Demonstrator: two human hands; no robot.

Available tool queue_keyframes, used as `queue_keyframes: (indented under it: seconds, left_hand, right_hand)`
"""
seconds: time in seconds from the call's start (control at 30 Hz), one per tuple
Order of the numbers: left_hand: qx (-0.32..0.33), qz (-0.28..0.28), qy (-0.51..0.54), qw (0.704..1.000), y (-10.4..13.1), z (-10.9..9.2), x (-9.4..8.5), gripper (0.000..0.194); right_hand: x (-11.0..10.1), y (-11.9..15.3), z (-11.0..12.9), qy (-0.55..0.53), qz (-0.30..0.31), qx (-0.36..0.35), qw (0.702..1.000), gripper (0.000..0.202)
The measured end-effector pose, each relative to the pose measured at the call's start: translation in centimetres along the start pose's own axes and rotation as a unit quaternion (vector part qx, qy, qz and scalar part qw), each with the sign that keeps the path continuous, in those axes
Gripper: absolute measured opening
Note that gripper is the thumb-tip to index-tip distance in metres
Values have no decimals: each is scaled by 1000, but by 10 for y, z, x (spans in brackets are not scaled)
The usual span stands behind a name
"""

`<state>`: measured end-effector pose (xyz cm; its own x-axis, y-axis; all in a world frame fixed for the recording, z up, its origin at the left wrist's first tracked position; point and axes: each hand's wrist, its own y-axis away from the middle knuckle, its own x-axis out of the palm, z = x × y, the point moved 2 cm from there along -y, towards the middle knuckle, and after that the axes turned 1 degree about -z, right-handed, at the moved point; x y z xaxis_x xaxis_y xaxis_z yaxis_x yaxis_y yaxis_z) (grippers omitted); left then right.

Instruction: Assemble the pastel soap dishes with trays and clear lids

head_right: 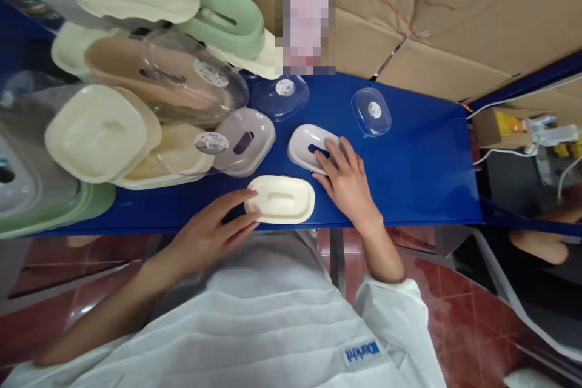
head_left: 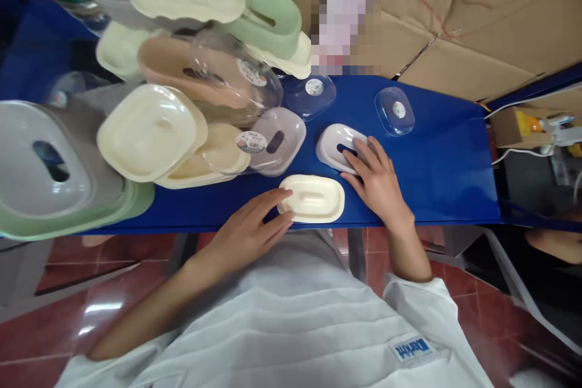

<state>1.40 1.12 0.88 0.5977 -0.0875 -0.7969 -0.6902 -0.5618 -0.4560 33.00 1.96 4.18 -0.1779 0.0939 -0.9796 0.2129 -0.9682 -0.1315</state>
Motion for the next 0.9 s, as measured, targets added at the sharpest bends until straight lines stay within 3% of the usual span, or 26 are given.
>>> queue_keyframes:
  seconds: [0.17,0.27,0.37,0.57,0.73,0.9]
  left_hand:
    - [13,-34,19,999,7,8,-11,40]
    - [31,-54,22,998,10,13,-11,51]
    - [47,-39,26,998,9,18,-10,49]
    - [63,-27,-6,998,1,15,-12,22]
    - [91,-18,-38,995,3,14,-8,21]
    - [65,-15,-37,997,6,9,-6,20]
  right_hand:
    - [16,49,48,-59,-98,-11,993,52]
    - [25,63,80,-82,-98,-58,990,57]
    - [35,67,97,-97,-92,-73,988,58]
    - [42,69,98,-93,-112,-80,986,52]
    - [44,72,94,-113,-95,-37,988,52]
    - [41,75,90,-152,-103,-60,981,71]
